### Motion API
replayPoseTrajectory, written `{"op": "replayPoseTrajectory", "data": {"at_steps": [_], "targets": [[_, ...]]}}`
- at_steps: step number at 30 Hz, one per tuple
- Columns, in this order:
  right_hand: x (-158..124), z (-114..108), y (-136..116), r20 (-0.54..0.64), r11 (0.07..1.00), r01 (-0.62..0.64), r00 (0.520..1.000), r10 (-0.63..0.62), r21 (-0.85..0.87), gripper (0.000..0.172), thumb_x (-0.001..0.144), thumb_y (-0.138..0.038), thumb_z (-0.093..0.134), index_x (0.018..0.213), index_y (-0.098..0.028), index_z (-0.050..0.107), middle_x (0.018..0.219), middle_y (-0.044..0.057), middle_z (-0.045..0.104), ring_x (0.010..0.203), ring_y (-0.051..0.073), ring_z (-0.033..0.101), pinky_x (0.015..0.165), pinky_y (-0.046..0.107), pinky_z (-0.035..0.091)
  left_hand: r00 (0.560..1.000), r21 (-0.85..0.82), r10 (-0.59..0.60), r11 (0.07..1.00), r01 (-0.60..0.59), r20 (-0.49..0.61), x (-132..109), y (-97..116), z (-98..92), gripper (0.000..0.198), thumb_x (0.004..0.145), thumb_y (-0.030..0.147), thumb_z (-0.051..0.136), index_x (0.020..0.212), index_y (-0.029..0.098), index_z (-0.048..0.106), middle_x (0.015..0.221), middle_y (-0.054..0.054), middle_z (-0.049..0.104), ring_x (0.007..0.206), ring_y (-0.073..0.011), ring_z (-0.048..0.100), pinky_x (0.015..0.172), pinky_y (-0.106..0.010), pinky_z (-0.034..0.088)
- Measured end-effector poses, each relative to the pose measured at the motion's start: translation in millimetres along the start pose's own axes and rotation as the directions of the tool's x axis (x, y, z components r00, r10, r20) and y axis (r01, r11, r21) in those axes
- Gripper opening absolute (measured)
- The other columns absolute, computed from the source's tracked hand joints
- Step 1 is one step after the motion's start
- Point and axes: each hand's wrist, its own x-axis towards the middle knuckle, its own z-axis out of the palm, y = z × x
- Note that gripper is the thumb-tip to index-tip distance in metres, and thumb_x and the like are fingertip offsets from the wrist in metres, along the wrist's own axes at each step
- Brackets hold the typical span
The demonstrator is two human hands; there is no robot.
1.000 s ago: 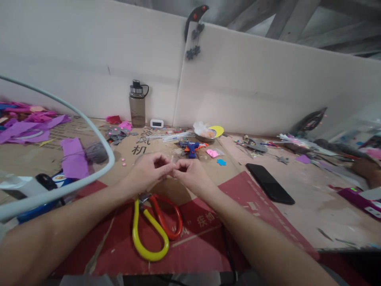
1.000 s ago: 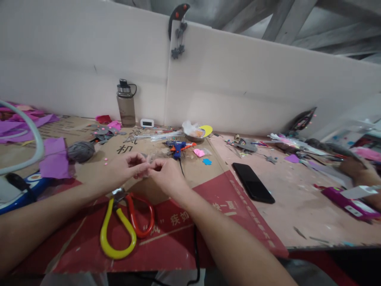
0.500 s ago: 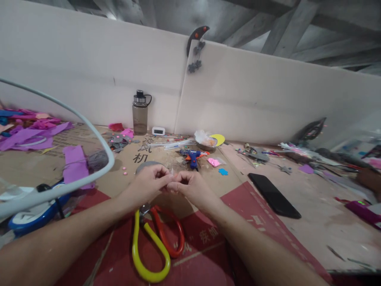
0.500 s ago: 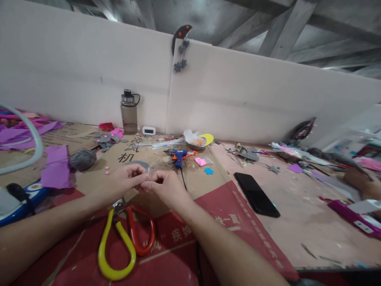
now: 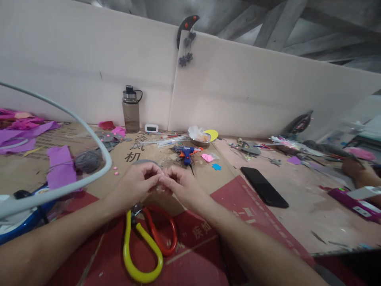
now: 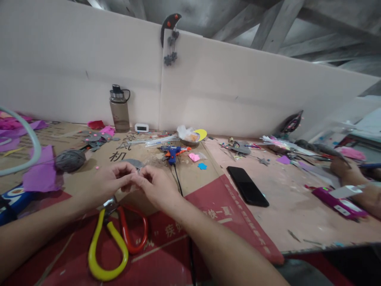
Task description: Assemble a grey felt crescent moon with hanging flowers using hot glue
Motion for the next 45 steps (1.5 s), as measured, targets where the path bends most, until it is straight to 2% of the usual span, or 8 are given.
{"op": "replayPoseTrajectory", "data": {"at_steps": [8,11,14,20,26,31,38,45], "targets": [[-18,-18,-32,0.357,0.992,-0.023,0.934,-0.022,0.12,0.024,0.079,-0.034,0.064,0.069,-0.018,0.048,0.071,-0.002,0.055,0.067,0.009,0.051,0.062,0.02,0.04,0.97,-0.446,0.021,0.89,0.092,0.242,-25,4,5.0,0.027,0.078,0.041,0.064,0.07,0.017,0.053,0.058,-0.001,0.061,0.05,-0.0115,0.056,0.05,-0.023,0.043],[-18,-24,-34,0.483,0.999,0.029,0.875,-0.036,0.022,0.017,0.079,-0.023,0.06,0.067,-0.018,0.049,0.068,-0.003,0.052,0.064,0.009,0.048,0.063,0.021,0.039,0.948,-0.408,0.058,0.91,0.079,0.313,-35,2,9.2,0.023,0.081,0.037,0.061,0.072,0.017,0.055,0.061,-0.003,0.063,0.052,-0.0118,0.058,0.051,-0.023,0.044],[-15,-27,-33,0.523,0.993,0.084,0.852,-0.03,-0.079,0.015,0.076,-0.015,0.055,0.064,-0.018,0.047,0.063,-0.004,0.048,0.061,0.008,0.044,0.06,0.02,0.037,0.945,-0.206,0.208,0.966,-0.157,0.254,-41,-2,13.1,0.019,0.083,0.032,0.057,0.073,0.017,0.057,0.061,-0.003,0.062,0.054,-0.011,0.056,0.055,-0.022,0.045],[-9,-26,-29,0.355,0.972,0.136,0.933,-0.061,-0.191,0.021,0.071,-0.011,0.054,0.06,-0.019,0.038,0.073,0.0,0.056,0.069,0.012,0.05,0.065,0.023,0.04,0.894,0.078,0.414,0.899,-0.432,0.172,-42,-7,21.2,0.011,0.082,0.027,0.059,0.075,0.018,0.06,0.069,-0.004,0.066,0.063,-0.0127,0.059,0.063,-0.023,0.046],[-4,-30,-17,0.227,0.984,0.046,0.974,-0.005,-0.173,0.017,0.074,-0.022,0.058,0.063,-0.019,0.046,0.064,-0.001,0.052,0.061,0.011,0.045,0.057,0.024,0.036,0.993,-0.079,0.086,0.994,-0.079,0.077,-26,-14,2.5,0.027,0.091,0.039,0.043,0.083,0.018,0.058,0.061,0.001,0.06,0.049,-0.0097,0.054,0.051,-0.021,0.043],[7,-39,-5,-0.022,0.987,0.002,1.0,-0.006,-0.161,0.022,0.074,-0.029,0.058,0.06,-0.02,0.043,0.059,-0.002,0.049,0.059,0.012,0.045,0.057,0.025,0.035,0.961,0.31,0.093,0.951,-0.008,-0.26,22,-42,-37.8,0.026,0.081,0.035,0.056,0.099,0.017,0.061,0.094,-0.007,0.066,0.085,-0.0193,0.06,0.08,-0.032,0.047],[15,-44,11,-0.139,0.984,-0.009,0.99,-0.016,-0.178,0.02,0.073,-0.028,0.056,0.06,-0.021,0.044,0.059,-0.003,0.051,0.058,0.012,0.049,0.059,0.026,0.038,0.996,0.643,-0.009,0.763,0.061,-0.084,49,-79,-53.6,0.04,0.065,0.025,0.069,0.104,0.017,0.062,0.105,-0.013,0.065,0.107,-0.0303,0.056,0.094,-0.039,0.039],[18,-51,10,-0.241,0.996,0.009,0.97,-0.029,-0.085,0.021,0.07,-0.029,0.057,0.056,-0.022,0.042,0.055,-0.004,0.05,0.056,0.011,0.048,0.06,0.025,0.039,0.982,0.376,-0.132,0.91,0.173,-0.134,53,-61,-63.2,0.025,0.058,0.034,0.074,0.076,0.018,0.065,0.065,0.0,0.06,0.061,-0.0159,0.055,0.057,-0.025,0.04]]}}
